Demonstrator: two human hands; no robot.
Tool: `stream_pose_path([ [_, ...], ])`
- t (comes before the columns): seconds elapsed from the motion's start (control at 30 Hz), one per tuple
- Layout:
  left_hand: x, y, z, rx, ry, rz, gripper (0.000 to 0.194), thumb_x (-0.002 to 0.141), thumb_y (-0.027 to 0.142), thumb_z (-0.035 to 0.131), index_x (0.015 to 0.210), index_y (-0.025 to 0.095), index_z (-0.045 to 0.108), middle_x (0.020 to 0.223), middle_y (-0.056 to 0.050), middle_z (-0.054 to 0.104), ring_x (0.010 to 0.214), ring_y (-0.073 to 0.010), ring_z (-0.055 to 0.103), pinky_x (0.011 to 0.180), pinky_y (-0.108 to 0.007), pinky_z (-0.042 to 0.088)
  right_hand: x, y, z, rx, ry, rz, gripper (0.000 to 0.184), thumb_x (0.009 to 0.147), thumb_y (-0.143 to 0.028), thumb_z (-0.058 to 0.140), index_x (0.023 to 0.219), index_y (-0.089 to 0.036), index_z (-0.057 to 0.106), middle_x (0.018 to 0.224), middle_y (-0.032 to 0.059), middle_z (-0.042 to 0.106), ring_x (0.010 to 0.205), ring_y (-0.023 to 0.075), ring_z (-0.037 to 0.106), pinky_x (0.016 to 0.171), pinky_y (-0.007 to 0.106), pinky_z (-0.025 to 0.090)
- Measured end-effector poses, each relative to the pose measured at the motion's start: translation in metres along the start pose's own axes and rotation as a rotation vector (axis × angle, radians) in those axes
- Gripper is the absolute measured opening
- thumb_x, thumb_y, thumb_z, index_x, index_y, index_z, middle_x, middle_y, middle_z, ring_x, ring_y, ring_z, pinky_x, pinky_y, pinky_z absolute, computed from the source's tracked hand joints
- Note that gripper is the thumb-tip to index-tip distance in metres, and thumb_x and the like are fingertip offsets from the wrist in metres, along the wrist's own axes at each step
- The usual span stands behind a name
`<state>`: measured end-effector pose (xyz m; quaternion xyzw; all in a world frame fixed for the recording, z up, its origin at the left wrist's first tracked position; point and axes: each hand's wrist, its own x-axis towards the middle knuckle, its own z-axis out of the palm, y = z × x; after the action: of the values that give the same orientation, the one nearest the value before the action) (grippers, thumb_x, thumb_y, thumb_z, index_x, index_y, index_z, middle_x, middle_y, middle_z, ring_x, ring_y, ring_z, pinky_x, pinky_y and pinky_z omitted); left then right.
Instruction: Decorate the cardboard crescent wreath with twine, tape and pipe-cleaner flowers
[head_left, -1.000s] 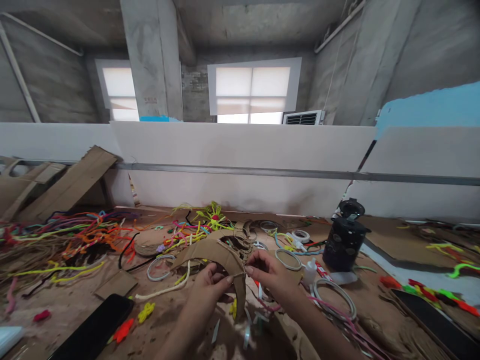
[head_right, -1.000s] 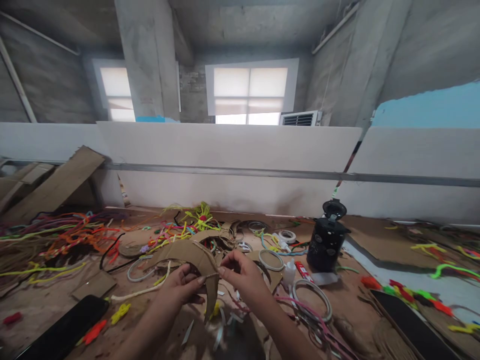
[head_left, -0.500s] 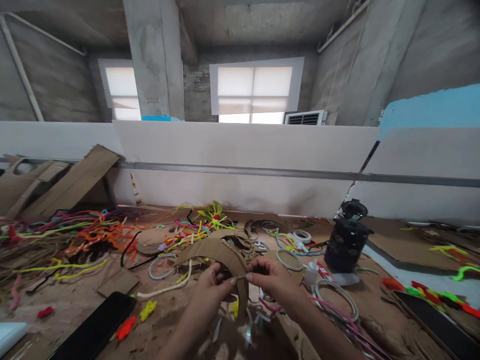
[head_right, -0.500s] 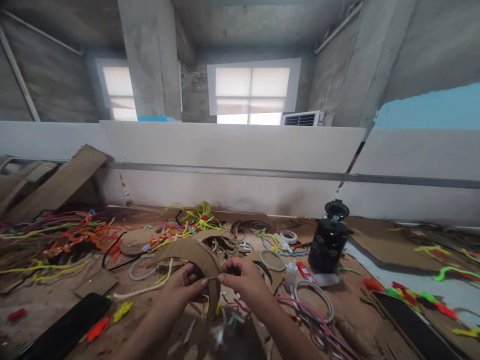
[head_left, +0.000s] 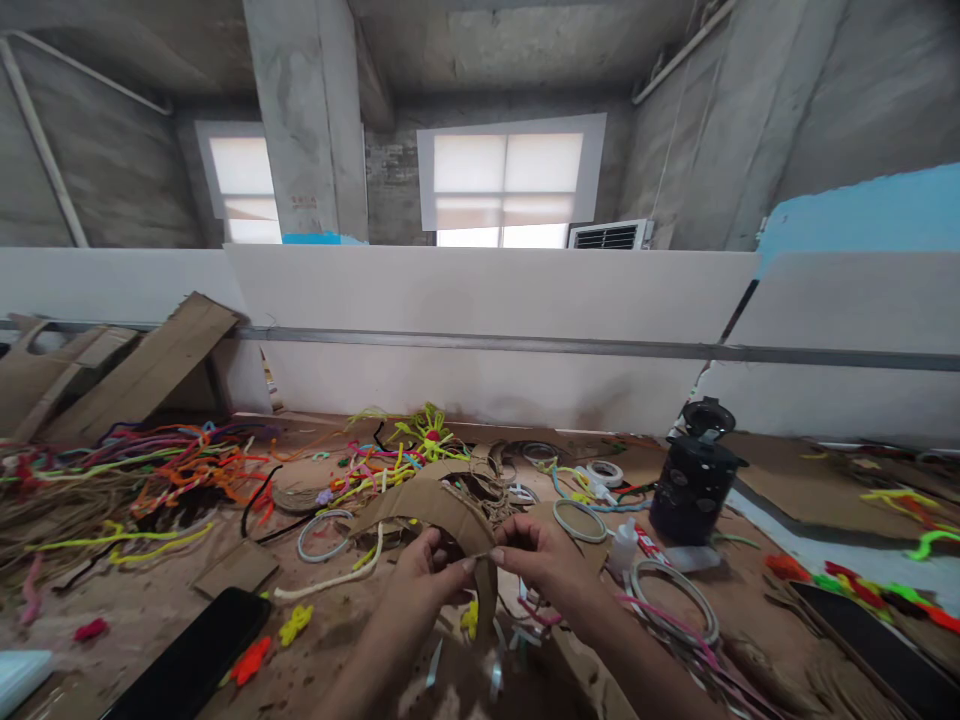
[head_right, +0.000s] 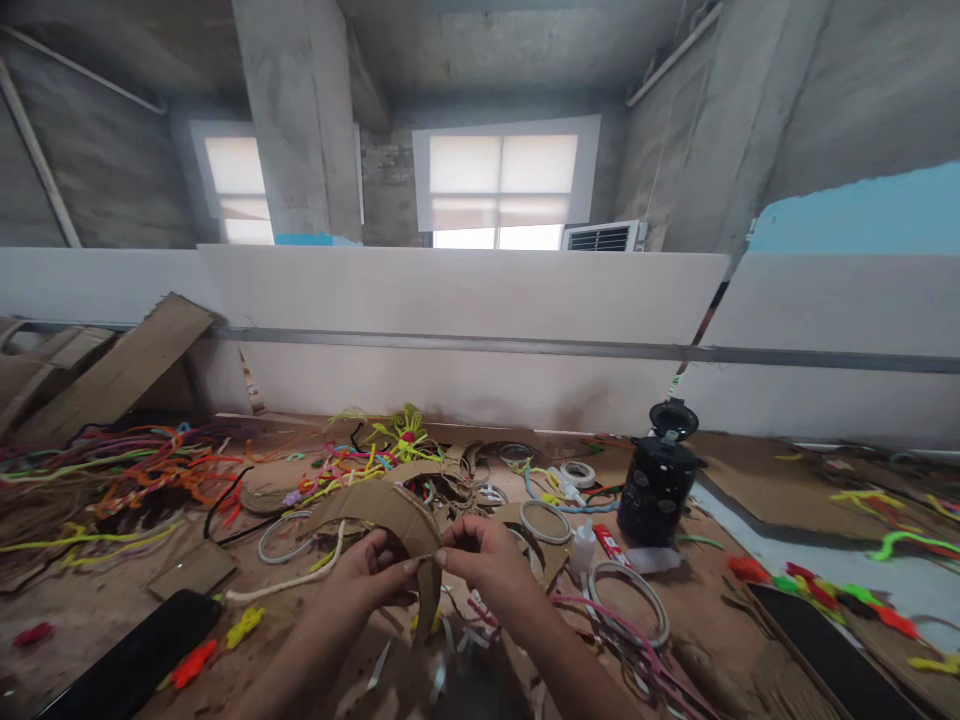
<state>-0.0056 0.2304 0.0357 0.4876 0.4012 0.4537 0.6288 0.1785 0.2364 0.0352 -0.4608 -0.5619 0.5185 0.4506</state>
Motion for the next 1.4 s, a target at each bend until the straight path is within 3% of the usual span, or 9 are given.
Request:
stream_pose_path([
  [0.5,-0.001,0.002,0.005,-0.061,0.037,0.056,0.035,0.049,0.028,0.086,0.073,0.017,0.063,0.063,0.000,0.069,0.063,-0.0177,0.064,0.057,-0.027,0.047,0.000,0.000,0.007,0.019,-0.014,-0.033,0.022,0.056,-0.032,0.072,0.066,-0.019,0.058,0.060,-0.0049,0.052,0.058,0.0117,0.043,0.056,0.026,0.030],
  [0.8,0.000,0.002,0.000,0.054,0.007,0.004,0.041,0.053,0.035,0.084,0.084,0.017,0.064,0.080,-0.006,0.074,0.068,-0.0205,0.067,0.057,-0.028,0.048,0.001,0.002,0.005,0.015,-0.008,-0.006,0.020,0.055,-0.031,0.072,0.065,-0.020,0.058,0.057,-0.0061,0.050,0.055,0.0109,0.039,0.053,0.025,0.029],
  [1.07,-0.001,0.003,0.005,-0.010,0.027,0.021,0.039,0.049,0.034,0.086,0.076,0.019,0.061,0.067,-0.002,0.071,0.064,-0.0182,0.063,0.058,-0.027,0.044,-0.003,-0.003,0.007,0.015,-0.025,-0.008,0.025,0.057,-0.034,0.077,0.068,-0.020,0.060,0.062,-0.0045,0.053,0.058,0.0122,0.042,0.055,0.025,0.030],
  [1.23,-0.004,0.006,0.006,0.000,0.050,0.049,0.030,0.049,0.029,0.082,0.068,0.020,0.061,0.061,0.001,0.067,0.061,-0.0187,0.062,0.061,-0.029,0.046,-0.002,0.000,0.012,0.010,0.004,-0.007,0.025,0.055,-0.033,0.075,0.064,-0.021,0.055,0.057,-0.0067,0.046,0.055,0.0113,0.038,0.053,0.025,0.027],
  [1.4,0.003,-0.006,-0.001,0.006,0.036,0.024,0.035,0.052,0.033,0.082,0.078,0.018,0.064,0.068,-0.002,0.071,0.060,-0.0183,0.063,0.056,-0.028,0.045,-0.001,-0.001,0.006,0.022,-0.027,0.022,0.030,0.056,-0.040,0.078,0.069,-0.019,0.061,0.060,-0.0046,0.052,0.053,0.0106,0.037,0.051,0.025,0.026],
])
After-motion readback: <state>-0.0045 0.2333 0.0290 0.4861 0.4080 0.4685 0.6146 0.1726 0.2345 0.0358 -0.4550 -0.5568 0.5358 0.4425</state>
